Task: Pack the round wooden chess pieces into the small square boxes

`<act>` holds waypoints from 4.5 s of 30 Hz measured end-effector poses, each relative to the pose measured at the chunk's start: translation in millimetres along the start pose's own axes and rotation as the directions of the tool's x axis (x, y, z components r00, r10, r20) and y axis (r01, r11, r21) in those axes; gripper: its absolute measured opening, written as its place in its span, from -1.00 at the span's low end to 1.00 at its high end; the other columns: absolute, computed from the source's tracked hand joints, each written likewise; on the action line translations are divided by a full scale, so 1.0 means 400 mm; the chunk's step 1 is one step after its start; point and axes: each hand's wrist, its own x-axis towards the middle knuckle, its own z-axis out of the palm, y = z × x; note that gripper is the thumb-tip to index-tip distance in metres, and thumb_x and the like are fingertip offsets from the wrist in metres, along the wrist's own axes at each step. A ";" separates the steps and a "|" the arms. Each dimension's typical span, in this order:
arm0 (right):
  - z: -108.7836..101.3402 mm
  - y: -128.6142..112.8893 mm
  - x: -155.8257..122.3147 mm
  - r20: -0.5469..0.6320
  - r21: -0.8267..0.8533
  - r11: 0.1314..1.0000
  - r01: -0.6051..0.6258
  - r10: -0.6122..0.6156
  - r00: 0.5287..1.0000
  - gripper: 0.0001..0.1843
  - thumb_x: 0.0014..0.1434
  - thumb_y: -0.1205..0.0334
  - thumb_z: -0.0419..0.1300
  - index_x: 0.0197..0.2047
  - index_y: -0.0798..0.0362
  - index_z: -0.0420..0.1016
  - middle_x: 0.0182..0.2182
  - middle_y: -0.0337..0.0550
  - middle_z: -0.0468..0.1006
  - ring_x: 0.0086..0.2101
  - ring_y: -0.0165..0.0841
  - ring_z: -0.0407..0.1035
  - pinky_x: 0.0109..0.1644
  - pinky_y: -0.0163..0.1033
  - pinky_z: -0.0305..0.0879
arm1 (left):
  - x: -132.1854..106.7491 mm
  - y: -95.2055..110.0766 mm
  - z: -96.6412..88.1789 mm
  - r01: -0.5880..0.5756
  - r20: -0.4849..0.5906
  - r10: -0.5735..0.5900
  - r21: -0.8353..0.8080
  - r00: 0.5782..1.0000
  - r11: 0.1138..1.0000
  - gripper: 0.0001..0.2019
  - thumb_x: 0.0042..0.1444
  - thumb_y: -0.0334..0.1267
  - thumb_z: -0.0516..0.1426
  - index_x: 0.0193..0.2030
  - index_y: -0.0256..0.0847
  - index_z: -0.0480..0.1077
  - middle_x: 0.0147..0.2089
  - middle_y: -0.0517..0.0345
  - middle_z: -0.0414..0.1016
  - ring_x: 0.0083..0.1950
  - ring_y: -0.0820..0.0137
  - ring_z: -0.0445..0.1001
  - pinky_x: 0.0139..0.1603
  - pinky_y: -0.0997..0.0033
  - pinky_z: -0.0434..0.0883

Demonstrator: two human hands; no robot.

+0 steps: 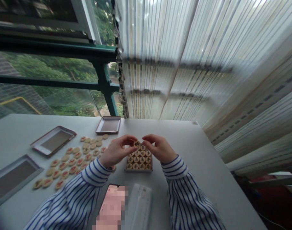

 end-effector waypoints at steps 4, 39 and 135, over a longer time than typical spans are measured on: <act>0.015 0.011 0.003 0.023 0.009 1.000 -0.014 0.014 1.000 -0.73 0.07 0.09 0.12 -0.22 0.06 0.48 -0.38 -0.17 0.55 -0.45 -0.43 0.33 -0.38 -0.32 0.23 | -0.001 -0.008 0.003 0.017 0.022 -0.017 -0.016 1.000 1.000 -0.77 -0.04 -0.28 0.17 -0.21 -0.27 0.34 -0.31 0.09 0.48 -0.28 0.41 0.46 -0.25 0.39 0.44; 0.047 0.009 -0.001 0.070 0.174 0.981 -0.086 0.075 0.995 -0.67 0.04 0.09 0.16 -0.18 0.13 0.41 -0.41 -0.10 0.55 -0.42 -0.39 0.41 -0.34 -0.27 0.35 | 0.006 -0.018 -0.011 0.144 0.081 -0.134 -0.130 0.988 0.981 -0.75 -0.01 -0.26 0.15 -0.20 -0.35 0.35 -0.29 0.00 0.52 -0.24 0.38 0.49 -0.15 0.33 0.42; -0.009 0.051 0.031 0.268 -0.764 0.633 0.126 0.133 0.954 -0.79 0.06 0.18 0.08 -0.25 0.01 0.47 -0.34 -0.13 0.54 -0.33 -0.32 0.39 -0.34 -0.31 0.19 | 0.002 -0.099 -0.021 0.060 0.069 -0.142 0.669 0.987 0.741 -0.64 0.12 -0.34 -0.11 0.00 -0.35 0.34 -0.02 -0.09 0.44 0.03 0.28 0.38 0.05 0.33 0.27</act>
